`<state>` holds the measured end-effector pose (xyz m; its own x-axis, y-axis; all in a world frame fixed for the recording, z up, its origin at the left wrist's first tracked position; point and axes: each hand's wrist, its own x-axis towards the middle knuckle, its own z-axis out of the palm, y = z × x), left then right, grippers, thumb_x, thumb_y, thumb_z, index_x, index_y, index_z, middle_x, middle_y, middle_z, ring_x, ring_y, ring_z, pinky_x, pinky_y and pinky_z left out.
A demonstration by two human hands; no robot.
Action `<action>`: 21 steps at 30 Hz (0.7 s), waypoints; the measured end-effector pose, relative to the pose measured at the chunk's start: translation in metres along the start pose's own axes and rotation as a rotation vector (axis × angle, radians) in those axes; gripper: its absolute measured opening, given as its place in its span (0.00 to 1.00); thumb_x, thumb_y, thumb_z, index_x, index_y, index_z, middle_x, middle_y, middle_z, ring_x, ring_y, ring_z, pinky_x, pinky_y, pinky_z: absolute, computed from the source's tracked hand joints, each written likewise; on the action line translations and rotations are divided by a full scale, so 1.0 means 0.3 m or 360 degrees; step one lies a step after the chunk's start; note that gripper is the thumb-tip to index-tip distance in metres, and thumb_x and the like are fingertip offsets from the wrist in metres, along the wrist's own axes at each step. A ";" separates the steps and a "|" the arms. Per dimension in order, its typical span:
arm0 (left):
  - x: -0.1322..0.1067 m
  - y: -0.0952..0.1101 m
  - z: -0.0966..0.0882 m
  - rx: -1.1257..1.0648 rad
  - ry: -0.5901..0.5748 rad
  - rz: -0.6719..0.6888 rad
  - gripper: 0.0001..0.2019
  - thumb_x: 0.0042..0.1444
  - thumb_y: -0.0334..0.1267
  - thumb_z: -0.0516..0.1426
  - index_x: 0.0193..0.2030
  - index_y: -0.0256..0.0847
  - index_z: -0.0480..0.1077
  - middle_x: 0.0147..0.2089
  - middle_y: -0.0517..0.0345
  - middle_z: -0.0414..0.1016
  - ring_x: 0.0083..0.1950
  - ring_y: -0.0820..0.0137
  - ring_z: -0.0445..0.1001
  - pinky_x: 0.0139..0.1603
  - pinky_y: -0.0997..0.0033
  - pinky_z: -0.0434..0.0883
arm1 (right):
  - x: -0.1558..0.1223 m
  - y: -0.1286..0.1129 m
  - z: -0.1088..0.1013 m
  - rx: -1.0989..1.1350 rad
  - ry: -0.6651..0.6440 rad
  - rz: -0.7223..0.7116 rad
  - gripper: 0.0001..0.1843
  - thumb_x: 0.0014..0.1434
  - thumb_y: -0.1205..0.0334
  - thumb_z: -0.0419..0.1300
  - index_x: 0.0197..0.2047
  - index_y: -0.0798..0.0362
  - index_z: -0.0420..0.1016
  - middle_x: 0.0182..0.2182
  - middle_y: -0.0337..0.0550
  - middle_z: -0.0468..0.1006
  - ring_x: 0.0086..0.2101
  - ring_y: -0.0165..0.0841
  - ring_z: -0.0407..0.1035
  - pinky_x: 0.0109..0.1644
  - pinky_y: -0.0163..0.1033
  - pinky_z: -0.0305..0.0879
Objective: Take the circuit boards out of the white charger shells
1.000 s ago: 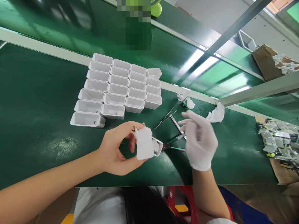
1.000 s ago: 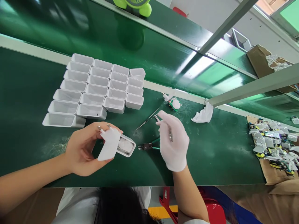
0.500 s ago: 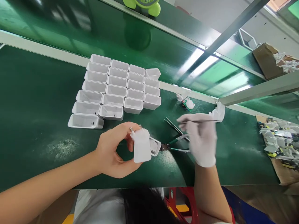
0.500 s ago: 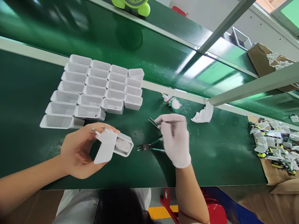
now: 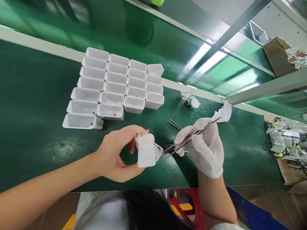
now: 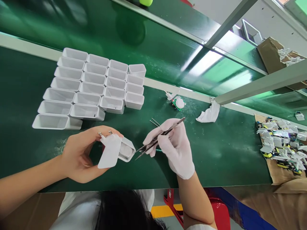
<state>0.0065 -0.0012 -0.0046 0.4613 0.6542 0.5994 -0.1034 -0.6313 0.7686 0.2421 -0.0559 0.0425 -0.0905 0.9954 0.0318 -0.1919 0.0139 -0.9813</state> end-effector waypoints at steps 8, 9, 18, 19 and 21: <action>-0.007 0.005 -0.006 0.0007 -0.0083 -0.0024 0.24 0.46 0.30 0.61 0.52 0.43 0.66 0.38 0.53 0.75 0.31 0.67 0.75 0.25 0.70 0.74 | 0.000 -0.006 0.001 -0.0016 -0.0029 0.0069 0.05 0.72 0.66 0.52 0.46 0.45 0.60 0.37 0.42 0.80 0.25 0.30 0.73 0.27 0.36 0.68; -0.008 0.006 -0.007 0.0014 -0.0100 -0.0047 0.23 0.45 0.30 0.61 0.51 0.43 0.66 0.38 0.53 0.75 0.31 0.67 0.75 0.24 0.71 0.73 | 0.001 -0.006 0.001 -0.0012 -0.0042 0.0085 0.05 0.72 0.65 0.52 0.46 0.45 0.60 0.36 0.42 0.80 0.25 0.29 0.72 0.27 0.36 0.68; -0.013 0.007 -0.006 0.0009 -0.0095 -0.0083 0.22 0.43 0.31 0.61 0.48 0.41 0.66 0.37 0.51 0.75 0.28 0.68 0.75 0.19 0.73 0.69 | 0.001 0.001 0.005 0.0043 -0.0128 0.0199 0.04 0.72 0.62 0.54 0.47 0.45 0.59 0.37 0.40 0.80 0.27 0.29 0.73 0.30 0.35 0.70; -0.014 0.007 -0.005 0.0006 -0.0096 -0.0096 0.21 0.43 0.31 0.61 0.47 0.41 0.66 0.37 0.51 0.75 0.28 0.68 0.74 0.18 0.73 0.68 | 0.001 0.002 0.006 0.0050 -0.0137 0.0212 0.04 0.72 0.62 0.53 0.47 0.45 0.59 0.37 0.39 0.80 0.27 0.29 0.73 0.30 0.35 0.70; -0.016 0.007 -0.005 0.0003 -0.0096 -0.0123 0.21 0.43 0.30 0.61 0.47 0.42 0.67 0.37 0.51 0.75 0.28 0.69 0.74 0.18 0.73 0.68 | 0.001 0.005 0.008 0.0063 -0.0159 0.0238 0.04 0.72 0.61 0.53 0.46 0.45 0.59 0.37 0.39 0.80 0.27 0.28 0.73 0.30 0.35 0.70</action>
<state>0.0029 -0.0049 -0.0056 0.5202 0.6746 0.5237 -0.0641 -0.5807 0.8116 0.2394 -0.0559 0.0416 -0.2173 0.9717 -0.0930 -0.2071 -0.1390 -0.9684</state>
